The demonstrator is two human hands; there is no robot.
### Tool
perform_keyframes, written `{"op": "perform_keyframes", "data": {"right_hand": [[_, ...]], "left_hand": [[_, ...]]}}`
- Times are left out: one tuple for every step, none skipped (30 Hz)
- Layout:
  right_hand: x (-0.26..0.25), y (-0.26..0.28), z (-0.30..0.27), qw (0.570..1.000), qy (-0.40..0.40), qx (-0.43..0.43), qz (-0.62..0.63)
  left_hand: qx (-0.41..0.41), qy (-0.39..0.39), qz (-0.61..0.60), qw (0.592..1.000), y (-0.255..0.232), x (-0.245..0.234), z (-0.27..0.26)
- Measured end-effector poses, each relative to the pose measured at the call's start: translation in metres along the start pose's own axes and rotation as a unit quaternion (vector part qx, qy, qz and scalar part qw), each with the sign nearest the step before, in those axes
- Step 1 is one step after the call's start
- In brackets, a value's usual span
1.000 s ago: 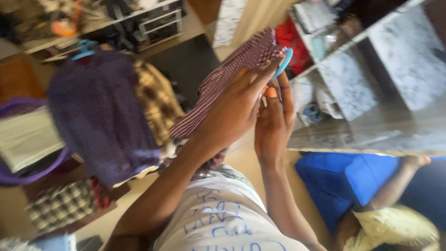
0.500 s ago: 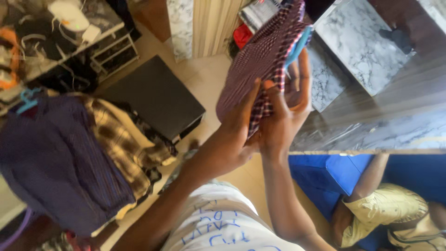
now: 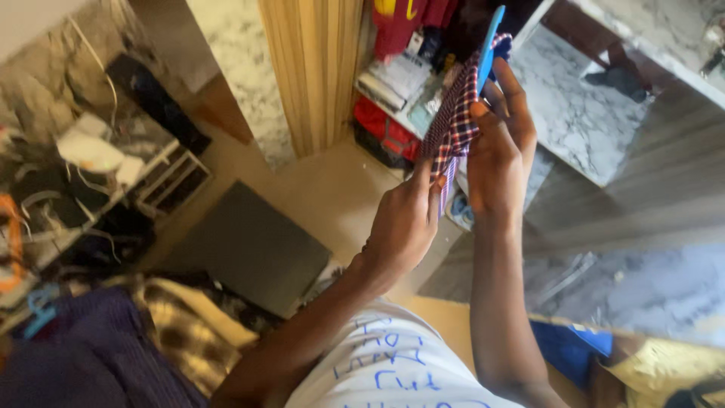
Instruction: The person takes several folded garments from a shelf one by one and places them onto a surface before putting a shirt, a checkered shirt, and a blue striped shirt onto hangers and hanging them inside a closet.
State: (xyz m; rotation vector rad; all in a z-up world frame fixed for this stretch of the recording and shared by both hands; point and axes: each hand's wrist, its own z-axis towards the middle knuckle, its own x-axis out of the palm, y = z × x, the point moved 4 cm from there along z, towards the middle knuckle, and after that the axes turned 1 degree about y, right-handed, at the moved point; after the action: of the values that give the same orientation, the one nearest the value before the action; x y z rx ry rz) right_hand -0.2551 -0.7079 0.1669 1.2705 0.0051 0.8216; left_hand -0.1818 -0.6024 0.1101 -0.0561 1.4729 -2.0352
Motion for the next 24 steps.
{"op": "perform_keyframes", "data": {"right_hand": [[-0.002, -0.003, 0.013, 1.000, 0.008, -0.006, -0.001], [-0.005, -0.004, 0.024, 1.000, 0.014, -0.020, -0.005], [-0.008, -0.004, 0.034, 0.999, 0.019, -0.030, -0.008], [-0.010, -0.006, 0.045, 0.999, 0.024, -0.040, -0.012], [-0.015, -0.006, 0.054, 0.999, 0.020, -0.045, -0.022], [-0.019, -0.007, 0.063, 0.998, 0.017, -0.050, -0.031], [-0.023, -0.008, 0.070, 0.998, 0.012, -0.053, -0.043], [-0.027, -0.010, 0.075, 0.996, 0.001, -0.061, -0.067], [-0.031, -0.012, 0.080, 0.993, -0.010, -0.071, -0.092], [-0.037, -0.014, 0.085, 0.990, -0.020, -0.080, -0.116], [-0.042, -0.019, 0.091, 0.985, -0.038, -0.082, -0.147], [-0.047, -0.024, 0.097, 0.979, -0.055, -0.083, -0.178], [-0.053, -0.028, 0.103, 0.972, -0.073, -0.082, -0.210], [-0.057, -0.032, 0.108, 0.968, -0.081, -0.075, -0.225], [-0.061, -0.037, 0.114, 0.964, -0.087, -0.070, -0.240], [-0.064, -0.041, 0.121, 0.960, -0.093, -0.064, -0.255], [-0.067, -0.045, 0.130, 0.961, -0.093, -0.052, -0.256], [-0.070, -0.047, 0.139, 0.961, -0.094, -0.040, -0.256], [-0.074, -0.048, 0.148, 0.961, -0.094, -0.027, -0.257], [-0.076, -0.049, 0.155, 0.962, -0.087, -0.021, -0.259], [-0.077, -0.049, 0.166, 0.963, -0.079, -0.020, -0.258], [-0.079, -0.050, 0.178, 0.963, -0.070, -0.018, -0.258], [-0.080, -0.050, 0.188, 0.965, -0.068, -0.013, -0.255], [-0.081, -0.052, 0.199, 0.966, -0.066, -0.008, -0.251]], "left_hand": [[0.017, -0.001, 0.021, 1.000, 0.002, -0.004, 0.014], [0.034, -0.002, 0.041, 0.999, 0.004, -0.007, 0.028], [0.045, -0.006, 0.047, 0.998, 0.006, -0.010, 0.042], [0.055, -0.010, 0.053, 0.997, 0.008, -0.010, 0.057], [0.063, -0.013, 0.058, 0.996, 0.010, -0.008, 0.070], [0.072, -0.017, 0.052, 0.996, 0.013, -0.007, 0.083], [0.079, -0.019, 0.044, 0.996, 0.016, -0.005, 0.096], [0.087, -0.021, 0.037, 0.995, 0.019, -0.002, 0.109], [0.099, -0.030, 0.048, 0.993, 0.023, 0.001, 0.121], [0.112, -0.039, 0.059, 0.991, 0.027, 0.004, 0.134], [0.126, -0.048, 0.070, 0.988, 0.031, 0.008, 0.147], [0.110, -0.038, 0.066, 0.991, 0.038, 0.012, 0.163], [0.093, -0.028, 0.062, 0.993, 0.045, 0.017, 0.180], [0.076, -0.019, 0.058, 0.995, 0.052, 0.021, 0.197], [0.081, -0.018, 0.076, 0.994, 0.057, 0.023, 0.214], [0.086, -0.018, 0.095, 0.992, 0.062, 0.023, 0.232], [0.089, -0.017, 0.114, 0.989, 0.067, 0.022, 0.249], [0.095, -0.017, 0.113, 0.989, 0.071, 0.022, 0.268], [0.100, -0.018, 0.111, 0.989, 0.075, 0.022, 0.288], [0.105, -0.019, 0.110, 0.988, 0.079, 0.022, 0.306], [0.154, -0.049, 0.115, 0.980, 0.079, 0.019, 0.325], [0.202, -0.079, 0.120, 0.969, 0.080, 0.017, 0.342], [0.249, -0.106, 0.124, 0.955, 0.083, 0.018, 0.360], [0.285, -0.131, 0.119, 0.942, 0.088, 0.021, 0.381]]}}
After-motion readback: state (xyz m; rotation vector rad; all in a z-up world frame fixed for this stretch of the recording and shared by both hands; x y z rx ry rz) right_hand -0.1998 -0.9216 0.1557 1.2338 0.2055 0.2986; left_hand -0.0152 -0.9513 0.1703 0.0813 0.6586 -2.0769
